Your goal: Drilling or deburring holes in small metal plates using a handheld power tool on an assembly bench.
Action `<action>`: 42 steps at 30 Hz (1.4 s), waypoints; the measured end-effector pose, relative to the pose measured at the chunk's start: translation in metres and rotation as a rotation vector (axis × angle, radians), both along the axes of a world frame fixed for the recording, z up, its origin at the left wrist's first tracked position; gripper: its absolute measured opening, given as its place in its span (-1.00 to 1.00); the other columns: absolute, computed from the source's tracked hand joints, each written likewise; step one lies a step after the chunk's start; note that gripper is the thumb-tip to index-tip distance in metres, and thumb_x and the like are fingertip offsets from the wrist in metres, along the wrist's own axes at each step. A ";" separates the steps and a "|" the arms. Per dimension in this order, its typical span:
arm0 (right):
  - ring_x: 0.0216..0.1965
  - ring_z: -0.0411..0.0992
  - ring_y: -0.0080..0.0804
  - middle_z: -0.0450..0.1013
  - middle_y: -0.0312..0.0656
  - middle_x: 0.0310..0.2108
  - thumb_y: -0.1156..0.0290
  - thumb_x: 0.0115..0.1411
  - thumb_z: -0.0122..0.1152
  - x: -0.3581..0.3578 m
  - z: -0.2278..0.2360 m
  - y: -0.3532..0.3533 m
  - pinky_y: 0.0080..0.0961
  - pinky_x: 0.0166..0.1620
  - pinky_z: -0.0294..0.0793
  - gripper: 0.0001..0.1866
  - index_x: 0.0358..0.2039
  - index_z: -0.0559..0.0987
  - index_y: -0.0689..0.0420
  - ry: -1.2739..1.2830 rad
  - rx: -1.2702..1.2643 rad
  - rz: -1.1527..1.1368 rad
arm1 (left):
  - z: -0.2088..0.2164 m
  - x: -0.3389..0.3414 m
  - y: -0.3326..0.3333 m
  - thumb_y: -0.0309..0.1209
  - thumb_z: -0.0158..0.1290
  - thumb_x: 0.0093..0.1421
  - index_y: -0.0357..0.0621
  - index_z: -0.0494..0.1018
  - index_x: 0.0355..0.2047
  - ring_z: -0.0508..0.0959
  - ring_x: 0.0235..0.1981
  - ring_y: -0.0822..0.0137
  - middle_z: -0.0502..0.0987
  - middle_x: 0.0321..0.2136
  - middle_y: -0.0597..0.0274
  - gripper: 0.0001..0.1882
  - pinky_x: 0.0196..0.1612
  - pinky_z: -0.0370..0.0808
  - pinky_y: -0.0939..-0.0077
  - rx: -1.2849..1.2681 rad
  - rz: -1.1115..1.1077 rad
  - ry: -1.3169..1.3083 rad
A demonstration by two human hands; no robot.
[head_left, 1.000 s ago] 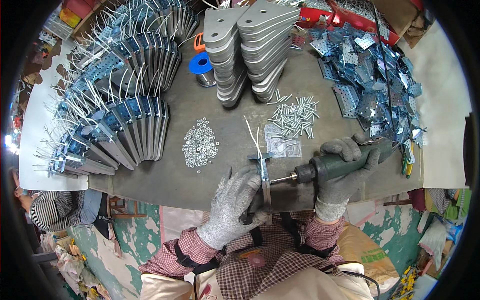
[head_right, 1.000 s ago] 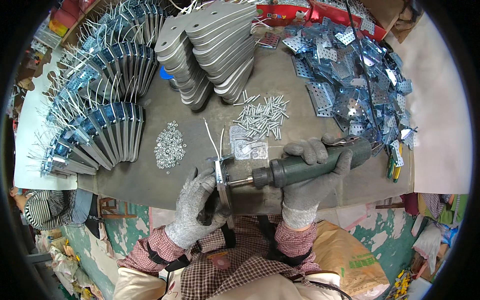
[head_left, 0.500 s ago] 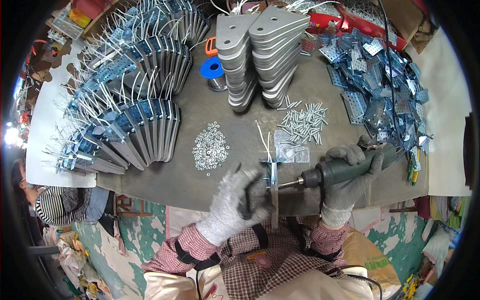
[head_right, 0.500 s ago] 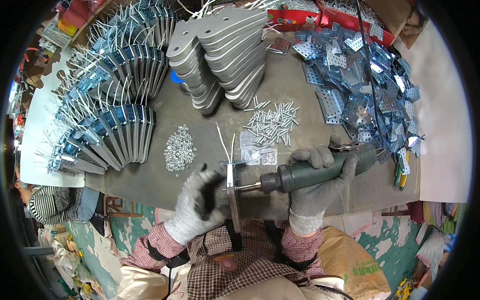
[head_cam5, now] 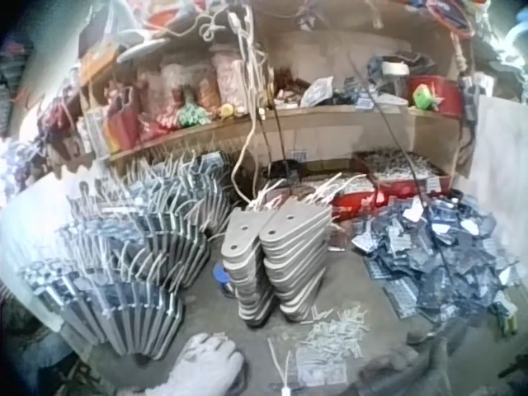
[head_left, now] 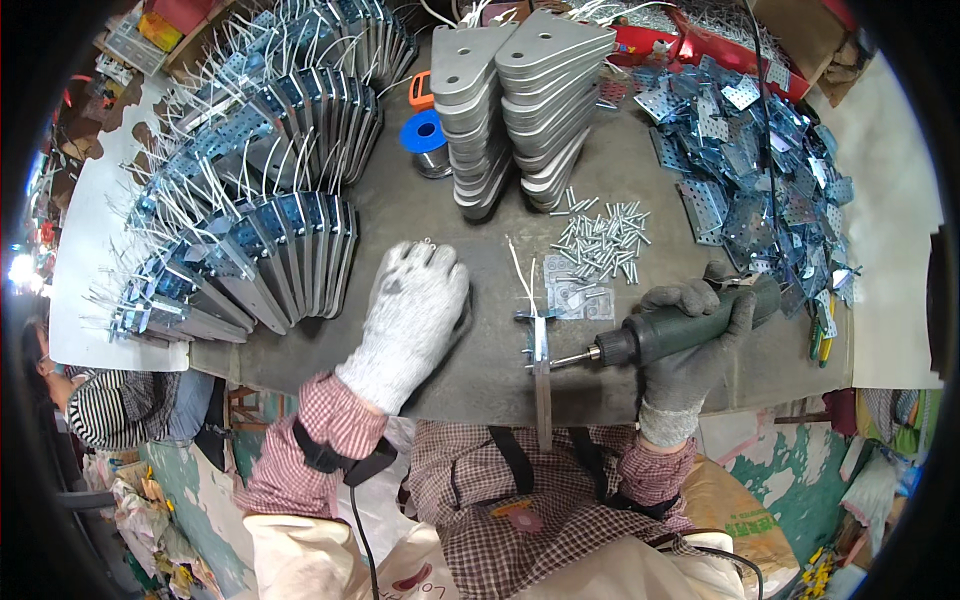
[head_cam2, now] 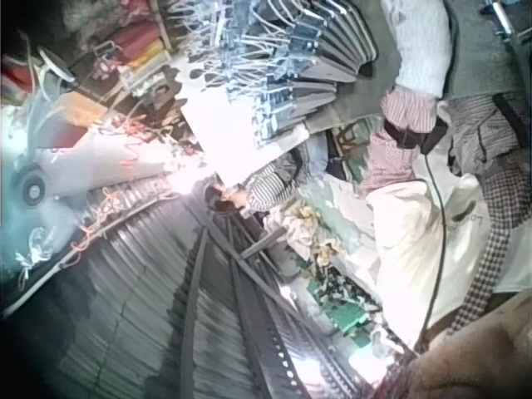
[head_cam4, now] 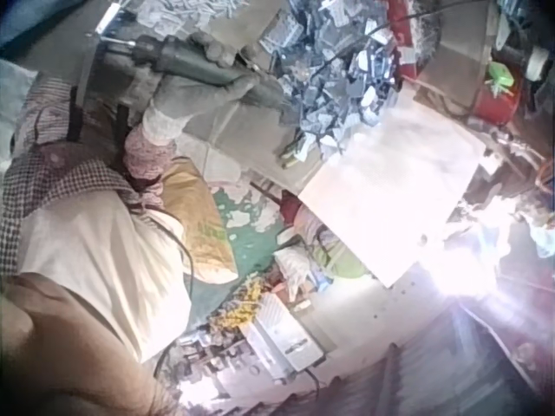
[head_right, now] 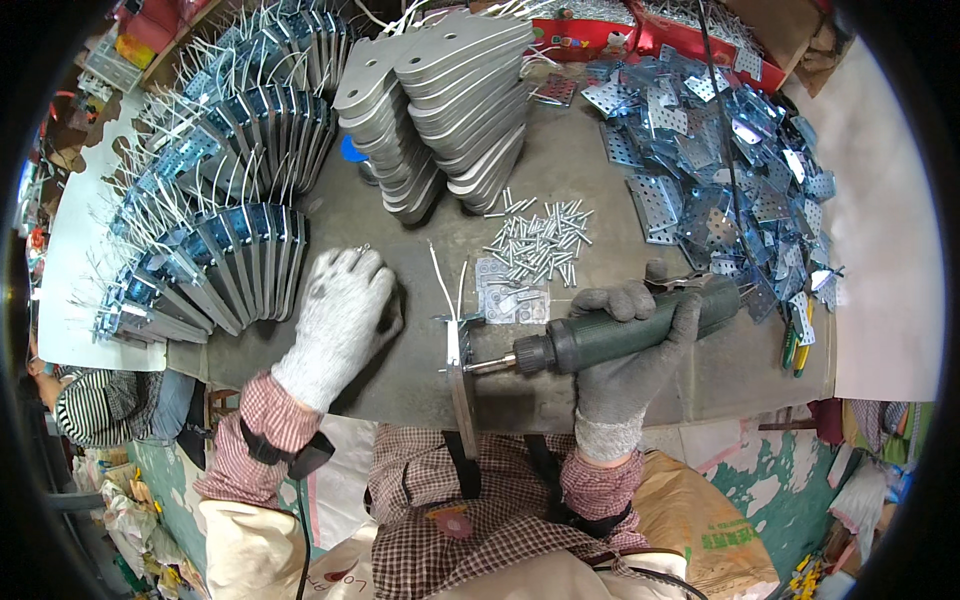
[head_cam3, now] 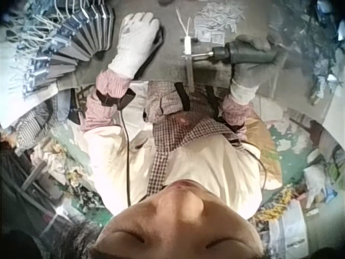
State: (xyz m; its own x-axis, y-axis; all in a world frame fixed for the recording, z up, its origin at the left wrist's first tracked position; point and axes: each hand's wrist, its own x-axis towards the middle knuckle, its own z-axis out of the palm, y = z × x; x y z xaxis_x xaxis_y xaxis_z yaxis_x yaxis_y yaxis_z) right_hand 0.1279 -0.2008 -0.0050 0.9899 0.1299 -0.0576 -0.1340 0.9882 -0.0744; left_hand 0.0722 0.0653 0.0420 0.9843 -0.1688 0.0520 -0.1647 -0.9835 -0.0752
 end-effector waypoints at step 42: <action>-0.36 0.27 -0.53 0.24 -0.43 -0.46 0.02 0.38 0.17 -0.005 -0.008 0.008 -0.30 -0.02 0.38 -0.67 -0.18 0.49 0.03 -0.090 0.131 0.055 | -0.015 -0.072 -0.061 -0.47 0.29 0.04 -0.25 0.57 -0.28 0.44 0.15 -0.22 0.42 0.20 -0.09 -0.76 0.14 0.40 -0.05 -1.087 0.159 -0.063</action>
